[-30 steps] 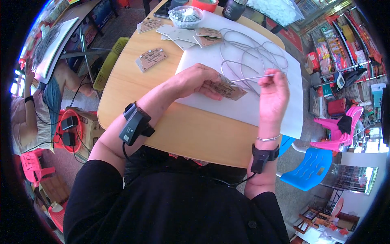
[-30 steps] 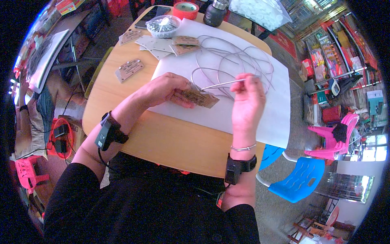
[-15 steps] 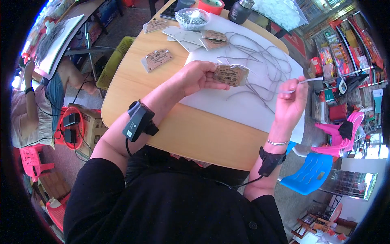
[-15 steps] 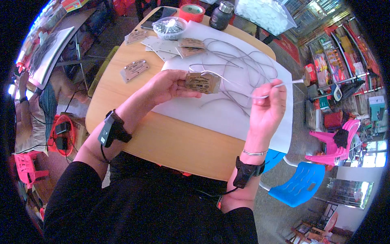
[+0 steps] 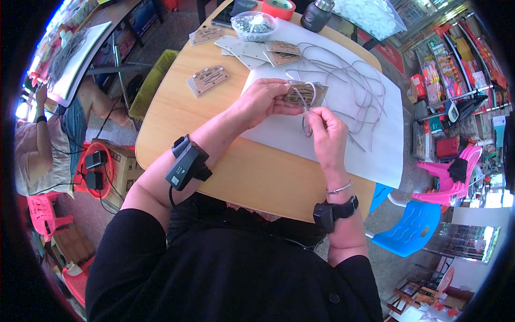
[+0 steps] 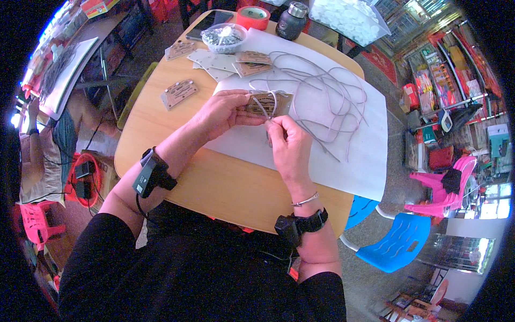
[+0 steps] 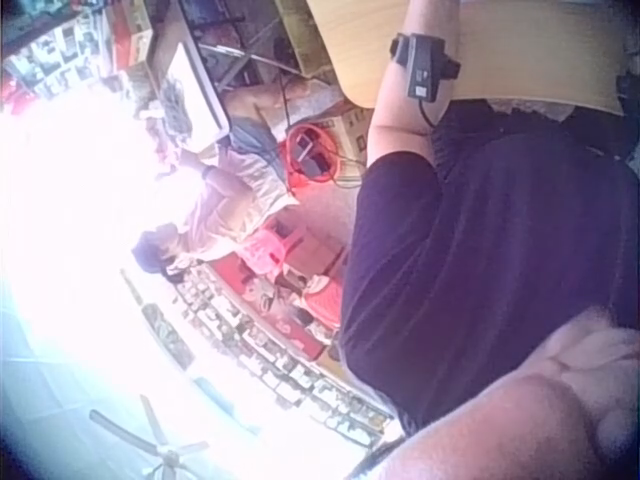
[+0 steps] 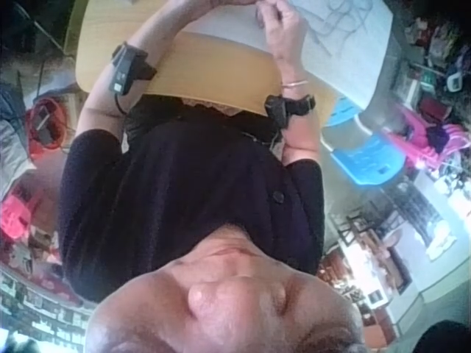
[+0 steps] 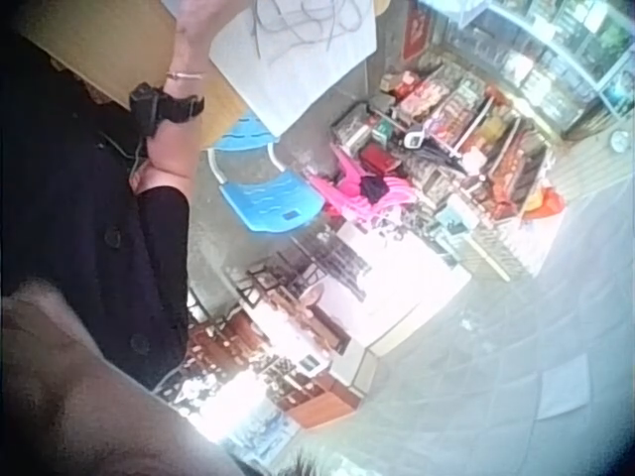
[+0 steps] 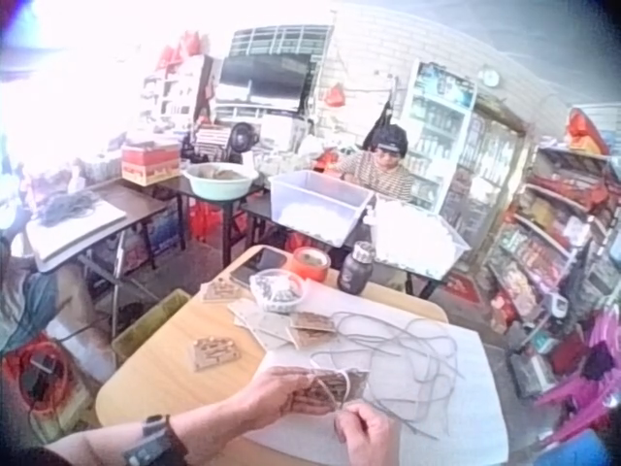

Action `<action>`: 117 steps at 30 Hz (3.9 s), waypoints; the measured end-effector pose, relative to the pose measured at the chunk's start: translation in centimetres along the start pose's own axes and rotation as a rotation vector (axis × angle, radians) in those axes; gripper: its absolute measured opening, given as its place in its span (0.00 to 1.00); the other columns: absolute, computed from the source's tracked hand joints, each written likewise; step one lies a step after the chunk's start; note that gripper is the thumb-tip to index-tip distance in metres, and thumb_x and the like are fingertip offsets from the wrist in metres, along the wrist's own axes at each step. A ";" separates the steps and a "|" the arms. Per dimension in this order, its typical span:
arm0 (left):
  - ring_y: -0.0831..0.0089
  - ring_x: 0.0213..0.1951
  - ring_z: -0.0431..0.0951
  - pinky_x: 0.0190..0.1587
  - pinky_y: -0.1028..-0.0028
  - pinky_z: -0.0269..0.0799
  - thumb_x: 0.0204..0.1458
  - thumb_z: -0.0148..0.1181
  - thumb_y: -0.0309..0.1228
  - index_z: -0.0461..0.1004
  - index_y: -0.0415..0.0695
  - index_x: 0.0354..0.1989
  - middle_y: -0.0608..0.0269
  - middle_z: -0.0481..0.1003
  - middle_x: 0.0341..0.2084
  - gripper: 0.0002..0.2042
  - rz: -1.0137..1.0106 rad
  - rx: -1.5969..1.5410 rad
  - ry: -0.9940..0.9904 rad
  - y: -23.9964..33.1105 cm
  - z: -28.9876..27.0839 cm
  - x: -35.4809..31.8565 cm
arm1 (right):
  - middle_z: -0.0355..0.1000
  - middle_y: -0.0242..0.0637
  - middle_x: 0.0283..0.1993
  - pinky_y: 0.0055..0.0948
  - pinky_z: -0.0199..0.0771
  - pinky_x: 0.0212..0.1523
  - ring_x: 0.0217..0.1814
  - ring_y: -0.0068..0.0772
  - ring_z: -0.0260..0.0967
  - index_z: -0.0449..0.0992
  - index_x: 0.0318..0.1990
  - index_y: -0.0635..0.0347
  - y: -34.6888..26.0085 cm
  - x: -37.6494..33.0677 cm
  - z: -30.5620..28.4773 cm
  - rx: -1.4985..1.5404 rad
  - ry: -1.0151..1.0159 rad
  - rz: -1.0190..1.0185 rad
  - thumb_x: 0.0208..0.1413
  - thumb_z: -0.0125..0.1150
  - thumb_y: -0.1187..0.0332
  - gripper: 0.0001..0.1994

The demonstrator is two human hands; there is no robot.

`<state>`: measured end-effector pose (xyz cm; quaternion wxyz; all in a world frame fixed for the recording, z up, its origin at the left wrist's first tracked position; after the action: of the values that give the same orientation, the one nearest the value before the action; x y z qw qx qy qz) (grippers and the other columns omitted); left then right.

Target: Threading white laces through holes in shoe component pieces.

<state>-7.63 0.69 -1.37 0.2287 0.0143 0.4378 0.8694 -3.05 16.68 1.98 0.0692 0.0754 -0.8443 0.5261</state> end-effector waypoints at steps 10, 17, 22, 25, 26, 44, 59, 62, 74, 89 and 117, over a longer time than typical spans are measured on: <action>0.60 0.42 0.77 0.47 0.67 0.76 0.60 0.43 0.29 0.63 0.26 0.49 0.45 0.72 0.44 0.16 0.039 0.051 0.021 -0.2 0.1 0.1 | 0.61 0.25 0.13 0.20 0.56 0.18 0.17 0.12 0.56 0.72 0.24 0.64 0.3 0.0 0.2 -0.005 0.043 -0.009 0.52 0.55 0.72 0.07; 0.63 0.36 0.79 0.43 0.72 0.78 0.59 0.46 0.29 0.67 0.26 0.44 0.47 0.74 0.38 0.14 0.086 0.073 0.094 -0.3 0.3 0.0 | 0.66 0.37 0.14 0.25 0.61 0.19 0.15 0.23 0.63 0.72 0.25 0.63 0.4 -0.2 0.5 -0.152 0.052 -0.123 0.50 0.55 0.74 0.04; 0.66 0.36 0.78 0.42 0.74 0.78 0.59 0.46 0.29 0.68 0.28 0.44 0.49 0.74 0.38 0.13 0.099 0.101 0.091 -0.4 0.2 0.0 | 0.69 0.40 0.18 0.27 0.65 0.20 0.17 0.29 0.68 0.73 0.27 0.61 0.7 -0.3 0.7 -0.222 0.070 -0.178 0.48 0.57 0.75 0.01; 0.67 0.36 0.78 0.42 0.74 0.77 0.59 0.46 0.28 0.68 0.28 0.45 0.50 0.74 0.38 0.14 0.096 0.131 0.108 -0.4 0.0 0.0 | 0.70 0.39 0.19 0.26 0.65 0.21 0.18 0.28 0.67 0.73 0.29 0.61 0.5 -0.2 1.0 -0.200 0.093 -0.206 0.48 0.59 0.74 0.02; 0.67 0.36 0.78 0.42 0.74 0.77 0.59 0.46 0.28 0.68 0.28 0.45 0.50 0.74 0.38 0.14 0.096 0.129 0.109 -0.4 -0.1 -0.1 | 0.70 0.38 0.19 0.25 0.65 0.21 0.18 0.27 0.67 0.73 0.28 0.61 0.1 -0.2 1.1 -0.170 0.091 -0.177 0.48 0.60 0.73 0.03; 0.53 0.27 0.76 0.30 0.65 0.72 0.52 0.53 0.26 0.74 0.40 0.37 0.47 0.74 0.25 0.07 0.696 1.219 0.033 -0.6 3.6 -2.4 | 0.67 0.35 0.30 0.29 0.67 0.28 0.29 0.33 0.67 0.75 0.38 0.58 -1.9 -0.6 -0.3 -0.368 0.255 -0.484 0.47 0.62 0.74 0.09; 0.71 0.30 0.78 0.34 0.72 0.76 0.56 0.51 0.28 0.74 0.33 0.37 0.57 0.76 0.26 0.10 0.252 0.746 0.122 -0.6 0.8 -0.7 | 0.70 0.36 0.33 0.26 0.67 0.38 0.34 0.30 0.67 0.69 0.34 0.60 -8.2 -4.9 -0.9 0.459 -0.419 -0.467 0.60 0.48 0.72 0.04; 0.72 0.31 0.78 0.36 0.74 0.76 0.57 0.50 0.29 0.74 0.31 0.36 0.60 0.75 0.28 0.11 0.152 0.431 0.002 -0.8 1.3 -0.4 | 0.70 0.36 0.34 0.30 0.68 0.42 0.36 0.34 0.68 0.71 0.35 0.59 -11.3 -6.8 1.1 0.174 -0.713 -0.648 0.60 0.49 0.70 0.05; 0.68 0.35 0.80 0.41 0.73 0.77 0.55 0.55 0.29 0.75 0.33 0.36 0.55 0.77 0.32 0.10 0.014 0.455 -0.242 -1.1 2.4 -1.1 | 0.73 0.33 0.29 0.18 0.63 0.30 0.27 0.17 0.63 0.75 0.34 0.66 -0.8 1.2 -1.6 0.255 -0.213 0.124 0.54 0.57 0.66 0.10; 0.67 0.35 0.79 0.41 0.74 0.79 0.55 0.55 0.29 0.74 0.32 0.38 0.54 0.76 0.34 0.10 -0.070 0.405 -0.188 -1.0 1.6 -0.8 | 0.73 0.36 0.35 0.29 0.74 0.38 0.35 0.28 0.71 0.71 0.46 0.63 8.6 4.4 -12.4 1.396 0.235 0.198 0.57 0.56 0.70 0.11; 0.64 0.37 0.79 0.44 0.70 0.78 0.54 0.54 0.25 0.73 0.30 0.36 0.52 0.76 0.33 0.08 -0.081 0.333 -0.174 -0.3 1.7 -1.0 | 0.73 0.26 0.31 0.16 0.66 0.36 0.33 0.14 0.65 0.77 0.36 0.64 1.1 1.5 -2.9 0.389 -0.323 0.106 0.53 0.55 0.75 0.06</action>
<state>-6.20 1.75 -0.37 0.2951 0.1094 0.5545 0.7704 -4.58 19.63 2.57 -0.1100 0.1261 -0.7299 0.6627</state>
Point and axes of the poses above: each hand's wrist, its own x-axis towards the middle knuckle, its own z-axis out of the palm, y = z × x, the point moved 3 cm from there along x, towards the middle knuckle
